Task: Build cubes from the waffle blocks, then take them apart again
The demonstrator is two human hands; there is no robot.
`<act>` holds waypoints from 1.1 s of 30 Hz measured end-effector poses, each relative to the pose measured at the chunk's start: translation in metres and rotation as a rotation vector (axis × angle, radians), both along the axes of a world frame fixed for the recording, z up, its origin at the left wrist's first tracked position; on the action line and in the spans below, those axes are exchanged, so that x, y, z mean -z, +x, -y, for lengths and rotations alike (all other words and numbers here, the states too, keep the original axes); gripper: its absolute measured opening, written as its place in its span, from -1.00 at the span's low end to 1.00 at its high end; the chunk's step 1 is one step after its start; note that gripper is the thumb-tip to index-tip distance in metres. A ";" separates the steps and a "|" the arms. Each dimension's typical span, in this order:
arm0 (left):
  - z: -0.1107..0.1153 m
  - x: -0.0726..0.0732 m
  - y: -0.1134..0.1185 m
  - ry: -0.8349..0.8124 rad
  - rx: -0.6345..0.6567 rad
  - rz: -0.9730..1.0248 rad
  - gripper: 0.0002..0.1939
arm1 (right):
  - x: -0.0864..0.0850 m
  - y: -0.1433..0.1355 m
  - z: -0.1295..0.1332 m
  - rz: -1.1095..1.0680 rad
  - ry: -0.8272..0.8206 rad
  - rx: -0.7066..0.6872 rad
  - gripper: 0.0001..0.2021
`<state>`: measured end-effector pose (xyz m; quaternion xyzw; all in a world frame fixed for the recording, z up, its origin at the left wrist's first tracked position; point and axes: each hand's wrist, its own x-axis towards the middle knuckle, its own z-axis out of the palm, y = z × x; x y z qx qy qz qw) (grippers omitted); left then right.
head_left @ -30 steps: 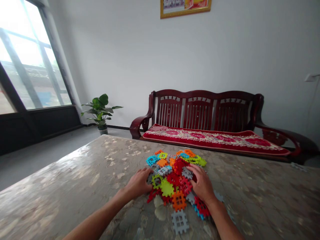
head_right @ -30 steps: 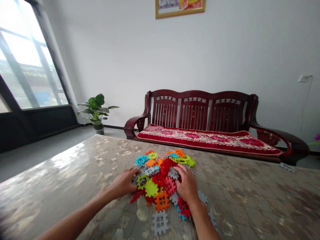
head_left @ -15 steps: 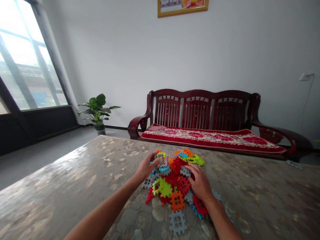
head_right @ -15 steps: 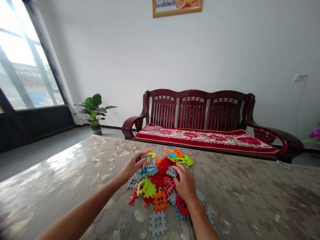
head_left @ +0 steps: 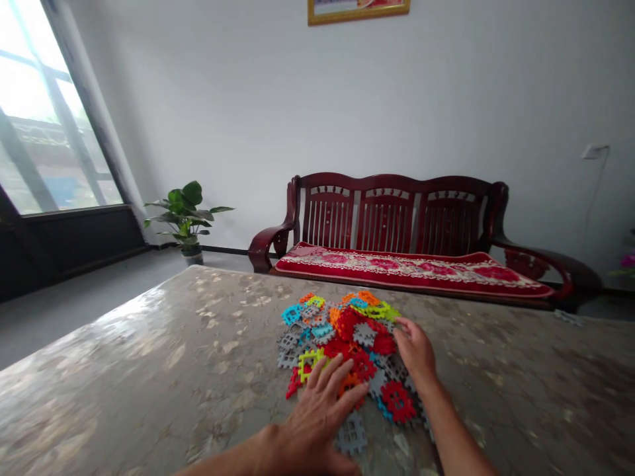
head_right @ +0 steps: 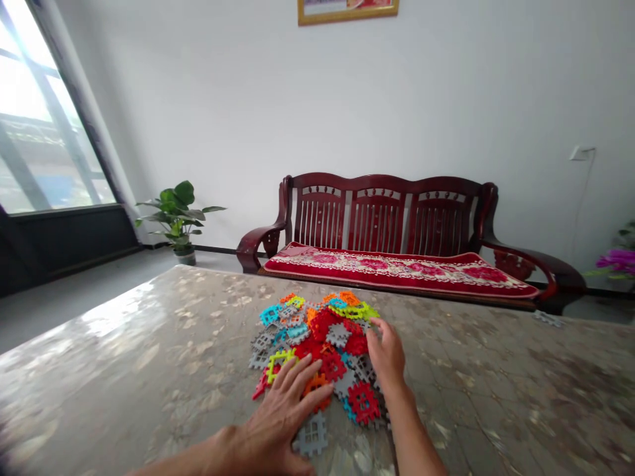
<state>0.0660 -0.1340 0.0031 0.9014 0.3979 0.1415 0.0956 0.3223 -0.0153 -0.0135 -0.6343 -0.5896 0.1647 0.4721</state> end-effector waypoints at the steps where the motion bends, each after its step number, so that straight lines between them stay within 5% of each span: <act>1: 0.001 0.002 0.004 -0.002 -0.008 -0.009 0.14 | 0.000 0.005 0.000 0.082 -0.010 0.058 -0.61; 7: -0.012 0.001 0.019 0.050 -0.137 -0.016 0.06 | 0.000 -0.001 0.004 0.414 -0.146 0.051 -0.57; 13: -0.026 0.002 0.031 0.091 -0.164 0.028 -0.17 | -0.004 -0.022 0.013 0.560 -0.072 -0.009 -0.62; 19: -0.032 -0.008 0.045 0.107 -0.204 0.015 -0.36 | -0.012 -0.025 0.015 0.375 -0.082 -0.099 -0.68; 25: -0.040 -0.015 0.048 0.180 -0.103 -0.107 -0.79 | -0.012 -0.030 0.010 0.114 -0.132 -0.159 -0.75; 33: -0.067 -0.025 0.023 0.260 -0.136 0.002 -0.84 | -0.030 -0.049 0.019 -0.508 -0.185 -0.389 -0.67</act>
